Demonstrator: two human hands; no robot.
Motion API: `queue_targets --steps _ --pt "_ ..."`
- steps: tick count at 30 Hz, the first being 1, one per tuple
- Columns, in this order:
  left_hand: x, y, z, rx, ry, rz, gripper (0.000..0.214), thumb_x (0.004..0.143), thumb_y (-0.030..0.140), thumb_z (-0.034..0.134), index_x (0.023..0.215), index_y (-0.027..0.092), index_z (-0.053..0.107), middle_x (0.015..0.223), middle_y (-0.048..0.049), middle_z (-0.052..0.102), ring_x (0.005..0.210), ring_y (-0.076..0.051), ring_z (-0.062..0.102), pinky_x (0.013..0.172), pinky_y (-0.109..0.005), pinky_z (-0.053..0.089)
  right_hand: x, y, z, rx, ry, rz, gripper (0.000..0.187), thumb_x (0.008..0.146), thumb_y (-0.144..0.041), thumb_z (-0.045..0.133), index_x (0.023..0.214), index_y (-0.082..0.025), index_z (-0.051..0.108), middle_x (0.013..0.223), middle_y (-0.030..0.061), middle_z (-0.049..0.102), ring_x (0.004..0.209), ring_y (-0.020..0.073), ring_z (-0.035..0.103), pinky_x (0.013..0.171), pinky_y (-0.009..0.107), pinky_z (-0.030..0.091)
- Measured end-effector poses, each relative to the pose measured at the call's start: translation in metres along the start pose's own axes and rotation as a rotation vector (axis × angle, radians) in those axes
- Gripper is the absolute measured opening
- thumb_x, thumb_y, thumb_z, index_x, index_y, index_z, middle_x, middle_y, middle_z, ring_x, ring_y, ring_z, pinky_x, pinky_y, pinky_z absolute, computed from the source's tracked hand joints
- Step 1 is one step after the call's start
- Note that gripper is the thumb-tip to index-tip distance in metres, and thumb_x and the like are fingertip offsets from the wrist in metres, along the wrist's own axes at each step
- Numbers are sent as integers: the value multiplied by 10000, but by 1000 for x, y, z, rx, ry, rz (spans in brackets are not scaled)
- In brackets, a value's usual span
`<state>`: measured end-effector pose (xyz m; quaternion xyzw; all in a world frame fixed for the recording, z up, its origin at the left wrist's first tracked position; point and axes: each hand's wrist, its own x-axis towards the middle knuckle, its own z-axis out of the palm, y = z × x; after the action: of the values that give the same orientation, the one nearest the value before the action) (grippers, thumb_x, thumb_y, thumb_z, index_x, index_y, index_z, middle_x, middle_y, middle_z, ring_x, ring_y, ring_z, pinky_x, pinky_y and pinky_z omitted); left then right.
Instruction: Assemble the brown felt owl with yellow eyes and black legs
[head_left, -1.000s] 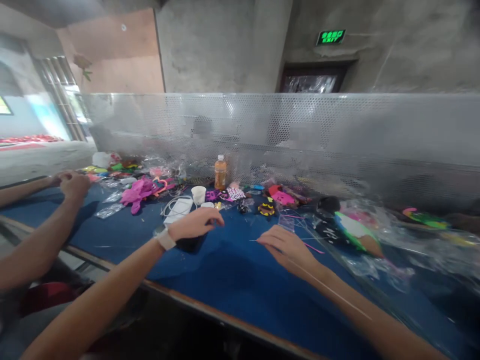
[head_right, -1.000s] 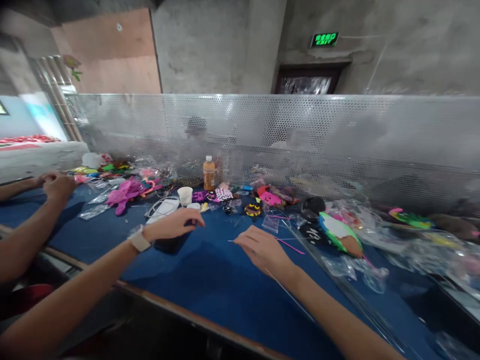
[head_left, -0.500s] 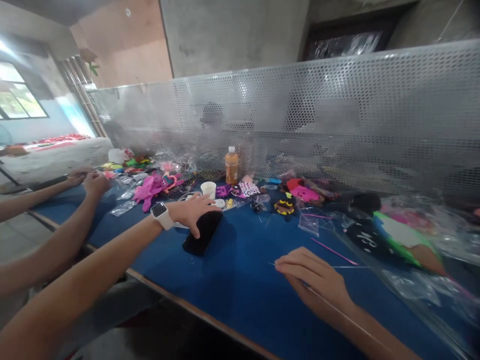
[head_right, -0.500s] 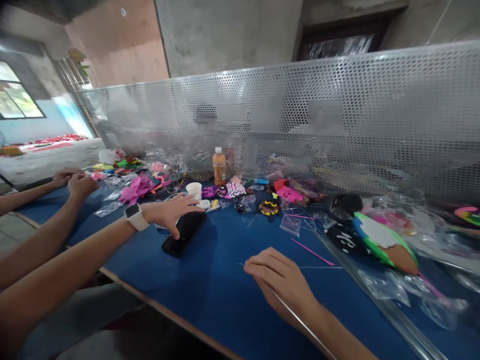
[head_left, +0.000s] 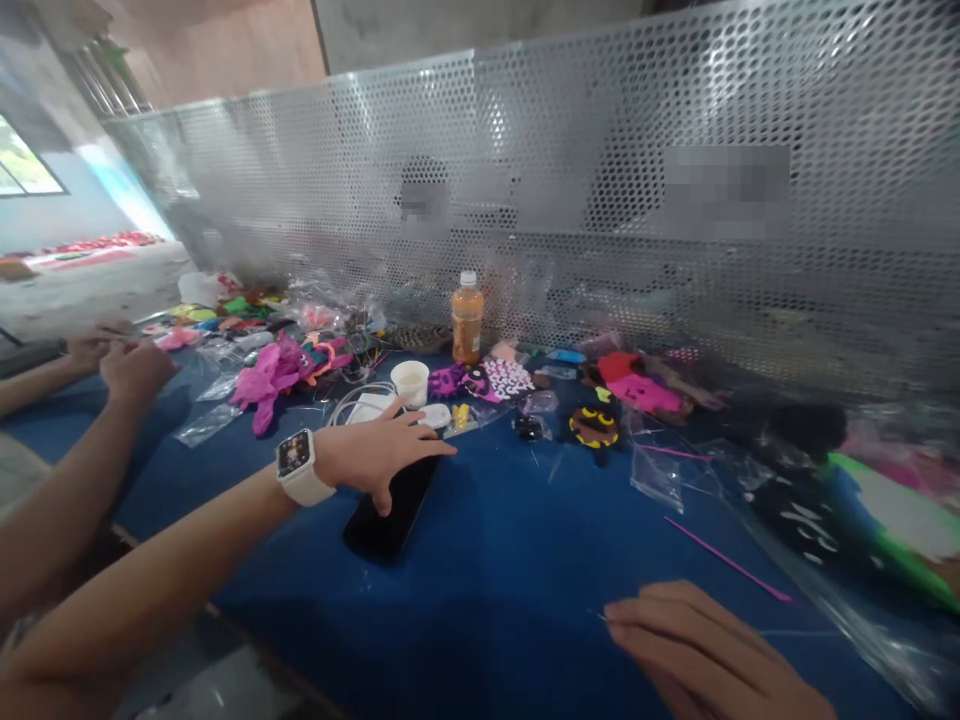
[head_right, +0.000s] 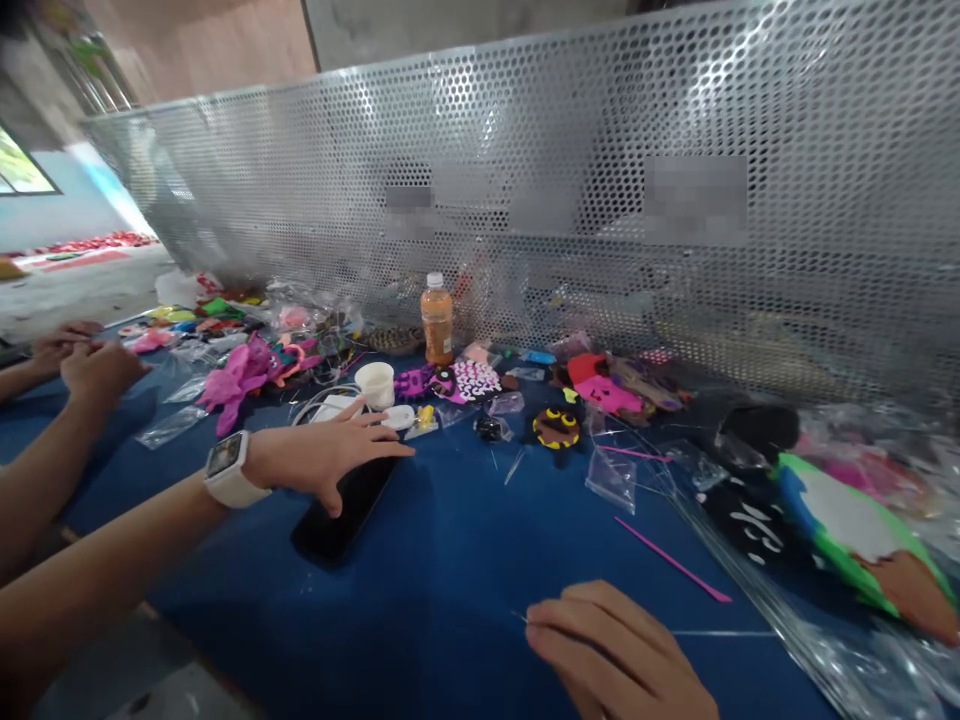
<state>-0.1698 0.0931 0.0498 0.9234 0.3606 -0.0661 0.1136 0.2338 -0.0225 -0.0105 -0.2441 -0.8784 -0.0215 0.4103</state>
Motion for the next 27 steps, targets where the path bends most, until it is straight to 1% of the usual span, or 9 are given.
queue_targets --steps 2,5,7,13,18,20,22,24,27 --pt "-1 -4 1 -37 -7 14 1081 648 406 951 1595 369 432 1534 -104 568 1500 -465 381 1258 -597 139 -7 5 -1 -49 -2 -13 510 896 -133 676 1351 -358 725 963 6 840 804 235 797 673 336 688" --pt "-2 -7 3 -30 -15 -2 1129 680 425 936 1639 372 342 1556 -109 539 1529 -466 337 1262 -607 92 -10 9 -1 -88 10 2 453 909 -163 684 1315 -354 747 966 8 841 856 222 795 725 323 680" --pt "0 -6 3 6 -26 -13 1152 696 439 928 1656 363 296 1555 -118 530 1530 -464 333 1261 -618 65 -4 8 -1 -80 13 -2 402 916 -152 671 1256 -341 773 933 7 841 842 205 790 722 309 670" --pt "7 1 -3 112 -70 26 1172 653 476 954 1634 341 328 1465 -119 585 1433 -423 451 1261 -607 103 23 -3 -2 -67 -10 24 267 940 -32 625 1045 -235 765 906 6 823 793 158 761 773 274 623" --pt "9 2 -3 116 -122 -53 1170 638 418 964 1622 313 340 1516 -135 554 1474 -427 406 1254 -634 106 21 -7 10 15 -7 -57 275 924 23 634 1083 -185 719 957 46 803 834 169 721 782 307 605" --pt "7 5 -2 70 -109 -83 1164 613 398 973 1602 296 369 1549 -144 530 1479 -412 411 1259 -618 119 16 -9 17 42 1 -68 302 911 24 660 1119 -190 710 985 50 797 863 180 706 799 332 601" --pt "3 12 -1 34 -81 -123 1057 668 378 931 1577 276 402 1538 -144 544 1469 -388 435 1262 -601 132 11 -14 22 109 -7 -59 326 910 23 671 1159 -185 697 1002 61 791 871 186 693 800 349 596" --pt "-1 20 -1 27 -49 -154 965 710 375 891 1554 264 435 1528 -144 553 1457 -382 447 1260 -600 133 7 -19 23 154 -14 -65 319 912 26 667 1149 -187 693 996 62 787 866 187 686 789 350 587" --pt "-3 28 -4 12 -22 -191 936 682 380 892 1517 269 484 1536 -137 554 1458 -402 432 1253 -624 125 3 -25 21 169 -40 -109 318 909 29 675 1145 -184 687 1009 68 782 870 190 676 784 351 574"
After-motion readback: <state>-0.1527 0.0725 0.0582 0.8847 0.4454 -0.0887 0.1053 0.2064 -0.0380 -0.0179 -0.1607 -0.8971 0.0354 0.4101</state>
